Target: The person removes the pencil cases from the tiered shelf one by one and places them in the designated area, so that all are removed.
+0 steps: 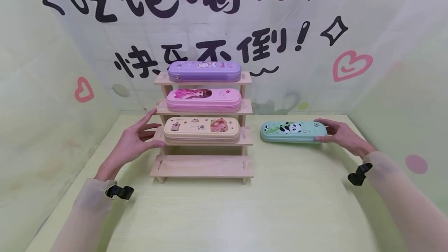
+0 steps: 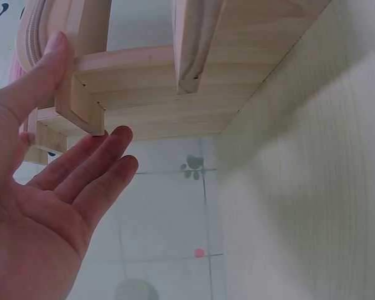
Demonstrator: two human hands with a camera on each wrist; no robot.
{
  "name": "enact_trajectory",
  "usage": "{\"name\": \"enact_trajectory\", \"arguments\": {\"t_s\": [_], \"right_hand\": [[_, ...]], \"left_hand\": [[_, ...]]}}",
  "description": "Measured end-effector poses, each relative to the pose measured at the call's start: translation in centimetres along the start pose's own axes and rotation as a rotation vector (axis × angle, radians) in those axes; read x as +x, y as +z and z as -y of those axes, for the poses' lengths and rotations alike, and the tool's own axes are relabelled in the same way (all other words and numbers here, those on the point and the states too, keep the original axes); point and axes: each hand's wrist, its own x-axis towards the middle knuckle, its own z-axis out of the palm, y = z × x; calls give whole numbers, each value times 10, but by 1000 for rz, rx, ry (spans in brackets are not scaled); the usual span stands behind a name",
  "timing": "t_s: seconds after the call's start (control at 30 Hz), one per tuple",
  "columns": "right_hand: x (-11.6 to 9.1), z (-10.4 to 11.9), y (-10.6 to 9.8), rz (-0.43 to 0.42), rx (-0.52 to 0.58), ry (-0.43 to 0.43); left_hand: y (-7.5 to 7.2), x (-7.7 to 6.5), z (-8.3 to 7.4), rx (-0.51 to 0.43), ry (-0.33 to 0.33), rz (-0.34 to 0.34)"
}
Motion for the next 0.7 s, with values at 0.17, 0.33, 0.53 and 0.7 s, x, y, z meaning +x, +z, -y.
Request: {"name": "enact_trajectory", "arguments": {"t_s": [0.17,0.33,0.53,0.7], "right_hand": [[3,-3,-3,54,7,20],[6,-4,-5,84,-14,35],[9,-7,-4,96,-47,60],[14,-9,-3,98,-61,49]], "left_hand": [[0,-1,0,-4,-7,4],[0,0,1,5,-6,-1],[0,2,2,-5,0,-4],[0,1,2,-1,-2,-3]]}}
